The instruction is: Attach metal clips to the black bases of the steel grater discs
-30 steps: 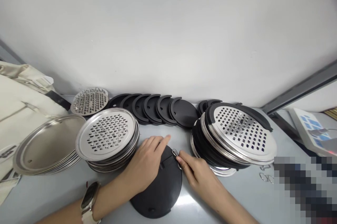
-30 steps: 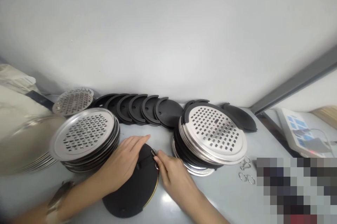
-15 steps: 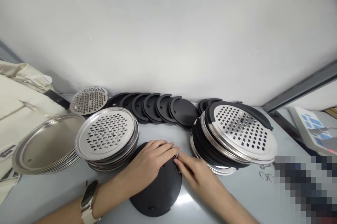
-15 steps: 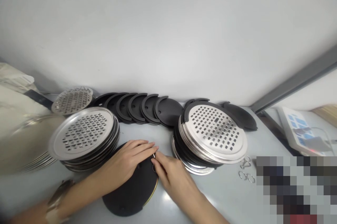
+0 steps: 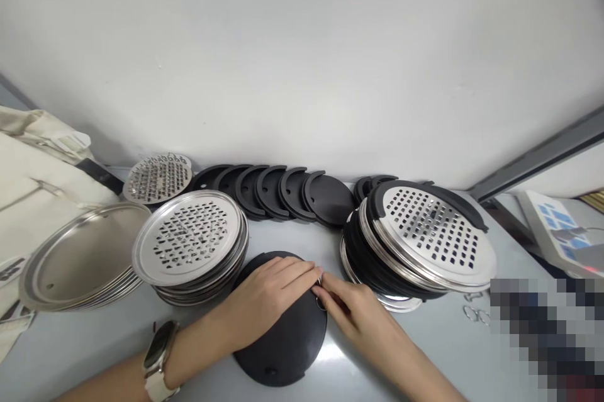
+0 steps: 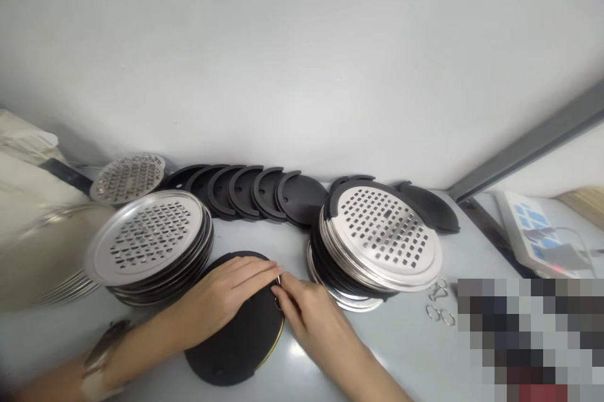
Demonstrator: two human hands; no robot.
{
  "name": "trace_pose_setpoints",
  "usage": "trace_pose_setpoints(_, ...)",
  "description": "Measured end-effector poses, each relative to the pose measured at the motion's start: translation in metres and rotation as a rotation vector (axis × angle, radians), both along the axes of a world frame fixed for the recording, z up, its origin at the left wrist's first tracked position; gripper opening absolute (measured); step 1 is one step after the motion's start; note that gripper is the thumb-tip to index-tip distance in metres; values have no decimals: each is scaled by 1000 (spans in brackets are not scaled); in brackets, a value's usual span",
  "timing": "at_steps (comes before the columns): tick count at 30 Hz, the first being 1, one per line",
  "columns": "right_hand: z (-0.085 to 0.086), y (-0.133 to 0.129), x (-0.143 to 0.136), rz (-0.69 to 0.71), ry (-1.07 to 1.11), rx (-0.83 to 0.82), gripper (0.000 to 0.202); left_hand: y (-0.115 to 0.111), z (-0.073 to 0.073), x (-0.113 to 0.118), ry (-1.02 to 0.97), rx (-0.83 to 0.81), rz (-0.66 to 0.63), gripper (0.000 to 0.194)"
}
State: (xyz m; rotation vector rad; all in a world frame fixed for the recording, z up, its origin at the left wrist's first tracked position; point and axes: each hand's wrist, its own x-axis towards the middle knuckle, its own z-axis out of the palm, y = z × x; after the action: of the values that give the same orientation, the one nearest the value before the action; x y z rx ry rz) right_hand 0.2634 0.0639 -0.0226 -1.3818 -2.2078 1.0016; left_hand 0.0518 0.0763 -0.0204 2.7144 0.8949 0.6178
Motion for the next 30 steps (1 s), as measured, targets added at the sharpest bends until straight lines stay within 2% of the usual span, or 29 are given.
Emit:
trace_pose_setpoints(4,0,0,0,14,13,-20,23,1,-1,-1,-19,-30,-45,40)
trace_pose_setpoints(18,-4,-4,0,17,-9,-2,24,2,-12,-1,-66,-151,-35,49)
trace_pose_setpoints(23,-5,-6,0,4,-14,11,23,1,-12,-1,-42,-110,-65,49)
trace_pose_setpoints(27,-2,-4,0,-17,-13,-10,26,0,-10,0,-40,-137,-2,48)
trace_pose_setpoints(30,1,-3,0,-48,-18,-12,27,0,-12,1,-13,-99,57,50)
